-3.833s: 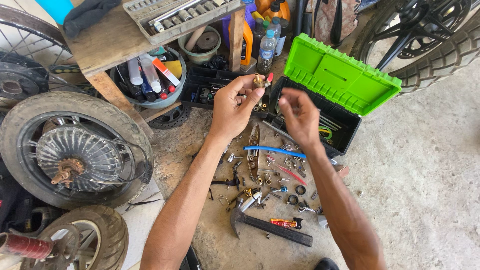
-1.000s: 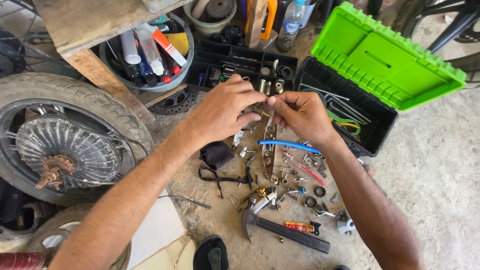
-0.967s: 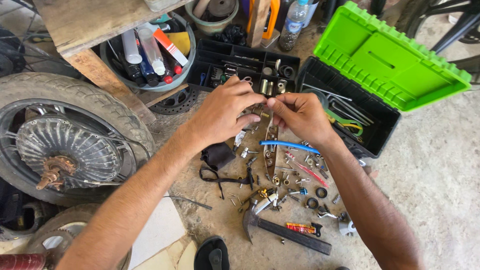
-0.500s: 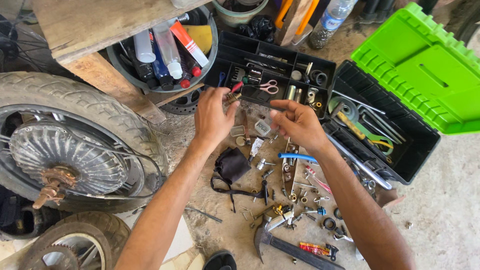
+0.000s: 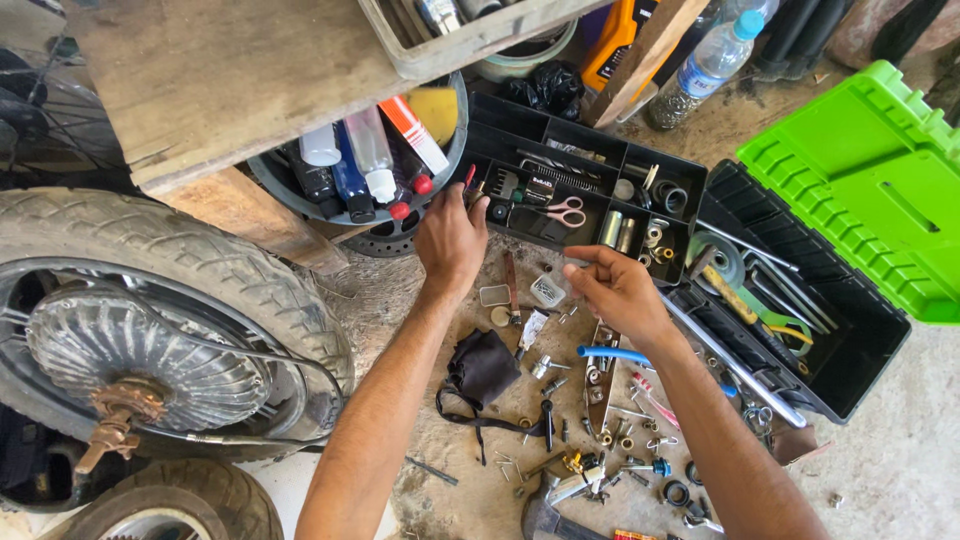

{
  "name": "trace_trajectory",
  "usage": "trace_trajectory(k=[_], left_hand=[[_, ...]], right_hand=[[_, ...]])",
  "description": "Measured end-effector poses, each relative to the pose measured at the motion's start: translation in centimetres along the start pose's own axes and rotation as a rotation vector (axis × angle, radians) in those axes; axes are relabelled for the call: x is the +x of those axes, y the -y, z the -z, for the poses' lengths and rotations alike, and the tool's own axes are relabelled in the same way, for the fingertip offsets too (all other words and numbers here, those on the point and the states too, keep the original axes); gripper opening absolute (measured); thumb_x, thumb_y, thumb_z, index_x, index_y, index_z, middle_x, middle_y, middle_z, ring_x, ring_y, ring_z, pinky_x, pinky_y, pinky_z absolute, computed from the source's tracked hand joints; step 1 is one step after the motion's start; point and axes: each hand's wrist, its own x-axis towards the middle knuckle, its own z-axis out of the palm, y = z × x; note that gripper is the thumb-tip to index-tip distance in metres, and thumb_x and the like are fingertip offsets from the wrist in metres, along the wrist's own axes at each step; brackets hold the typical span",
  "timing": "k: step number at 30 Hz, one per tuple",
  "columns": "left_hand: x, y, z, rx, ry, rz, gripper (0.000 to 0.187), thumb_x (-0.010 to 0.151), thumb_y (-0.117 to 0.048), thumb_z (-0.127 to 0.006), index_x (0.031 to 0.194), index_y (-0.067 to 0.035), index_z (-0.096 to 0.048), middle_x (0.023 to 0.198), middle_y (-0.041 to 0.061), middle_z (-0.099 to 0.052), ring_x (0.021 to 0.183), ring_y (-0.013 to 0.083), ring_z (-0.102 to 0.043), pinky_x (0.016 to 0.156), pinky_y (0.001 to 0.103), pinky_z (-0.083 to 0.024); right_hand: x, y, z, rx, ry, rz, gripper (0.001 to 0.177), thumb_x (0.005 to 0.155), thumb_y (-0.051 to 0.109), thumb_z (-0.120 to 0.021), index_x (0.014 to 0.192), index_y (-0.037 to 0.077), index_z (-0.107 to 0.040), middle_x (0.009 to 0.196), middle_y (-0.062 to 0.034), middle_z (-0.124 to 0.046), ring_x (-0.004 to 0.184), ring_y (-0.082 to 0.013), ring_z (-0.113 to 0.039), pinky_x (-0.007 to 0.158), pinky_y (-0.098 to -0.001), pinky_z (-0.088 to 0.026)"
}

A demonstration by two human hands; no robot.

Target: The person cleans and reassembles small metal engine components by hand, using a toothbrush to scrub parts, wiping them with a black cloth, and organizing various screws, springs, and gaskets on the floor beside a green toolbox.

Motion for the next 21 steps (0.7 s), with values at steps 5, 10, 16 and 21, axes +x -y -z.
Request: trace_trajectory(k=[5, 10, 16, 21], left_hand=[[0.9, 1.2, -1.2, 0.02, 0.122, 0.12, 0.044, 0.101, -0.039, -0.065, 0.13, -0.006, -0.061, 0.098, 0.017, -0.072, 0.083, 0.0336, -0.075, 0.071, 0.047, -0.061], [1.2, 2.3, -2.5, -0.022, 0.109, 0.238, 0.045, 0.099, -0.041, -0.067, 0.13, -0.008, -0.06, 0.105, 0.016, -0.072, 0.088, 0.0346, -0.074, 0.075, 0.048, -0.06], [1.8, 2.6, -3.5, -0.106, 0.055, 0.404, 0.051, 0.085, -0.042, -0.078, 0.126, -0.014, -0.067, 0.115, 0.013, -0.073, 0.102, 0.034, -0.071, 0.085, 0.048, -0.056], [1.3, 2.9, -3.8, -0.149, -0.096, 0.245, 0.051, 0.084, -0.039, -0.08, 0.129, -0.015, -0.069, 0.112, 0.014, -0.075, 0.099, 0.0342, -0.071, 0.083, 0.047, -0.056]], right_hand=[[0.1, 2.1, -1.0, -0.126, -0.027, -0.042, 0.042, 0.096, 0.024, -0.069, 0.132, 0.005, -0.065, 0.075, 0.0006, -0.068, 0.061, -0.0027, -0.056, 0.052, -0.0208, -0.044], [0.3, 3.0, -1.6, -0.158, -0.035, -0.04, 0.041, 0.095, 0.025, -0.068, 0.132, 0.005, -0.065, 0.072, 0.001, -0.066, 0.06, -0.0034, -0.055, 0.05, -0.022, -0.043], [0.4, 2.5, -1.5, -0.13, -0.042, -0.049, 0.042, 0.094, 0.025, -0.069, 0.13, 0.005, -0.067, 0.073, 0.0011, -0.066, 0.061, -0.004, -0.054, 0.051, -0.0224, -0.042], [0.4, 1.1, -0.7, -0.09, -0.031, 0.024, 0.04, 0.096, 0.023, -0.07, 0.13, 0.004, -0.067, 0.075, 0.002, -0.067, 0.066, -0.0032, -0.058, 0.055, -0.0205, -0.045]])
